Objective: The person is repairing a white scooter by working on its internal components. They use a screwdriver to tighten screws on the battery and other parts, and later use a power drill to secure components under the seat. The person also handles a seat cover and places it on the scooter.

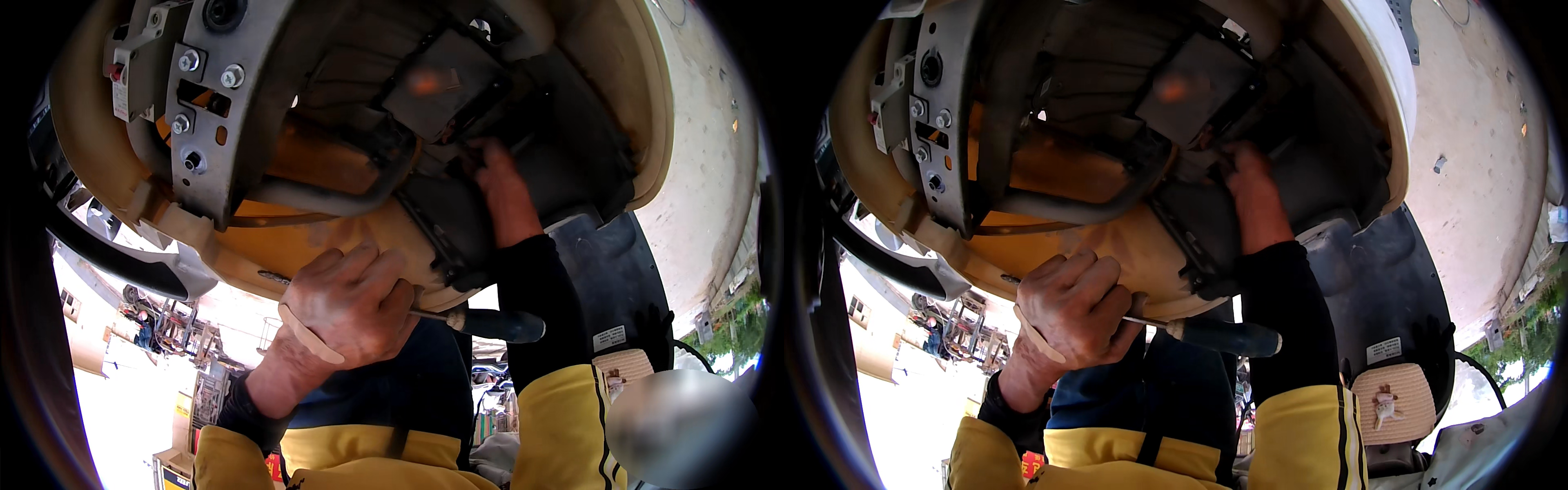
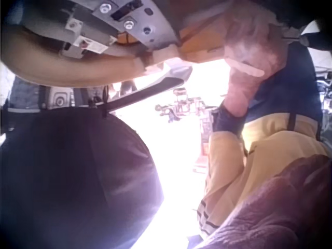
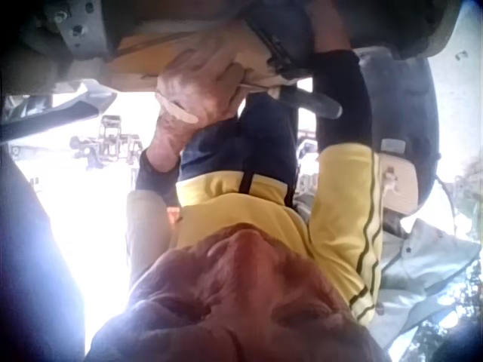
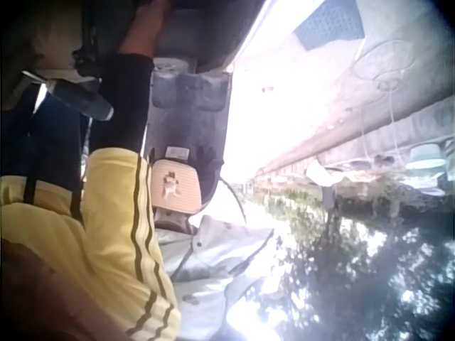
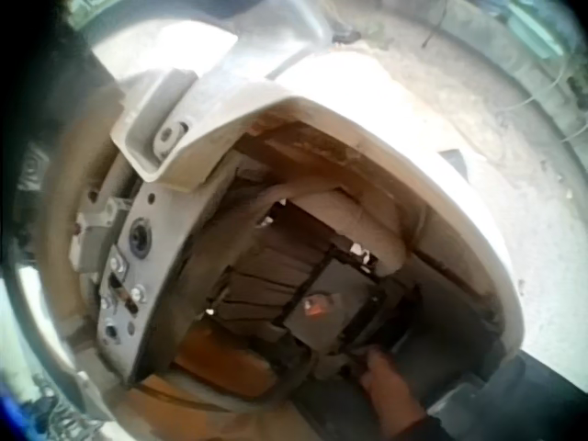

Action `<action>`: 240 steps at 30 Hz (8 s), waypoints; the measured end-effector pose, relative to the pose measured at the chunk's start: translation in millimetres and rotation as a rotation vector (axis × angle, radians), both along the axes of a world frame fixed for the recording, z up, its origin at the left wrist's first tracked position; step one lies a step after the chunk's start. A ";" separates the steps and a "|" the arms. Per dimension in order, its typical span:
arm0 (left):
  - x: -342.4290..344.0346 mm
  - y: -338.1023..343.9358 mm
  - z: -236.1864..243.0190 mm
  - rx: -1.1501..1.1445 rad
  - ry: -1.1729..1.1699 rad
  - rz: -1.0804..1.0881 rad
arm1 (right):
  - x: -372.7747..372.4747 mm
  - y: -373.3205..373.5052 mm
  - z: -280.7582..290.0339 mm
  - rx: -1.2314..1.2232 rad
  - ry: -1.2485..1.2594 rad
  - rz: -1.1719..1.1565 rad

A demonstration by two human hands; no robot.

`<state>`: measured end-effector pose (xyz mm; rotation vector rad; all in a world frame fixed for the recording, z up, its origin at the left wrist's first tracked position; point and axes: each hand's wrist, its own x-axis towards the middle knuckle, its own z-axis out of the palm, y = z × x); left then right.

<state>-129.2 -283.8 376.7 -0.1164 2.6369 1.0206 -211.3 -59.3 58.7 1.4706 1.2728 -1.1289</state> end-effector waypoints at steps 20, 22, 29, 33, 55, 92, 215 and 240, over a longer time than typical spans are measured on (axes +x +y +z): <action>1.6 -3.8 4.4 -0.023 -0.073 -0.066 | -9.9 -42.7 47.4 0.395 0.553 1.269; 1.6 -0.5 1.3 -0.015 -0.032 -0.007 | -16.0 -45.3 53.0 0.457 0.584 1.295; -1.8 -0.6 1.5 -0.007 -0.009 0.022 | -47.8 -49.4 64.4 0.611 0.715 1.482; -4.2 -0.8 2.8 -0.018 -0.006 0.019 | -47.0 -35.9 51.8 0.501 0.952 1.654; -82.5 -6.7 -43.6 -0.347 -0.393 -0.613 | -79.6 -37.1 79.4 -0.287 0.431 0.648; -87.9 41.2 -237.7 0.377 -0.844 0.313 | -27.8 -16.9 99.1 -0.145 0.724 1.321; -105.6 44.2 -253.8 0.772 -0.783 0.397 | -20.4 -19.8 45.4 -0.065 0.504 0.460; -104.2 40.5 -247.7 0.585 -0.514 0.567 | -19.4 -26.7 45.9 -0.065 0.568 0.385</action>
